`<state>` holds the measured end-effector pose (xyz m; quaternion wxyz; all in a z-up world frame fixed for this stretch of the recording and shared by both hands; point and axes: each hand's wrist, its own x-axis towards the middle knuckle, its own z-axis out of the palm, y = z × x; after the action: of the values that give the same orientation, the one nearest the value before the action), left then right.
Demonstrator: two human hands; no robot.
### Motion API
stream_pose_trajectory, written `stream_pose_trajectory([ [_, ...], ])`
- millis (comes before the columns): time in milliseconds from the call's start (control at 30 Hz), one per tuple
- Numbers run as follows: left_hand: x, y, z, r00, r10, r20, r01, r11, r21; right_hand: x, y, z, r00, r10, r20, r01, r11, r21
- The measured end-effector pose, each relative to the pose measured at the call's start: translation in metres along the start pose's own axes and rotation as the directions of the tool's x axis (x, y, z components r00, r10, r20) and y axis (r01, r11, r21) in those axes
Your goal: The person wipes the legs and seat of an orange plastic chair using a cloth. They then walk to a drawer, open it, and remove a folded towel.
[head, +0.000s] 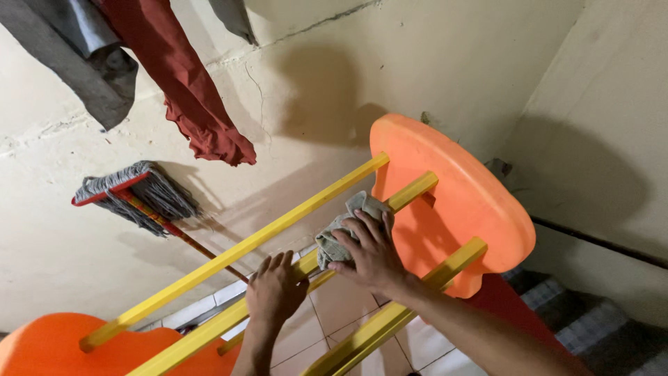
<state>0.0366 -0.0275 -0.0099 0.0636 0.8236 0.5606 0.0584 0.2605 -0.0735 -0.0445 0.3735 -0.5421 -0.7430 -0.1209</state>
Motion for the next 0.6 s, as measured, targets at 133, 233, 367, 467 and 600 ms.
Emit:
stream_pose_trajectory([
  [133,-0.005,0.003,-0.003,1.000,-0.016,-0.013,0.016,1.000,-0.010,0.004,0.062,-0.017,0.999,0.020,0.051,-0.016,0.997,-0.080],
  [233,-0.004,0.009,-0.008,0.999,-0.040,-0.001,0.040,0.999,-0.014,0.011,0.115,-0.045,0.996,0.071,0.062,-0.064,0.992,-0.107],
  [367,-0.002,0.016,-0.016,0.990,-0.101,0.102,0.105,0.994,-0.027,0.014,0.104,-0.041,0.999,0.050,-0.021,-0.052,0.994,-0.096],
  [467,0.000,0.012,-0.015,0.980,-0.106,0.168,0.106,0.994,0.006,0.008,0.056,-0.022,0.994,0.029,0.102,-0.027,0.999,-0.016],
  [600,0.014,0.015,-0.004,0.979,-0.009,0.206,0.019,0.999,-0.044,-0.002,0.020,-0.005,0.980,-0.124,0.155,0.112,0.990,0.081],
])
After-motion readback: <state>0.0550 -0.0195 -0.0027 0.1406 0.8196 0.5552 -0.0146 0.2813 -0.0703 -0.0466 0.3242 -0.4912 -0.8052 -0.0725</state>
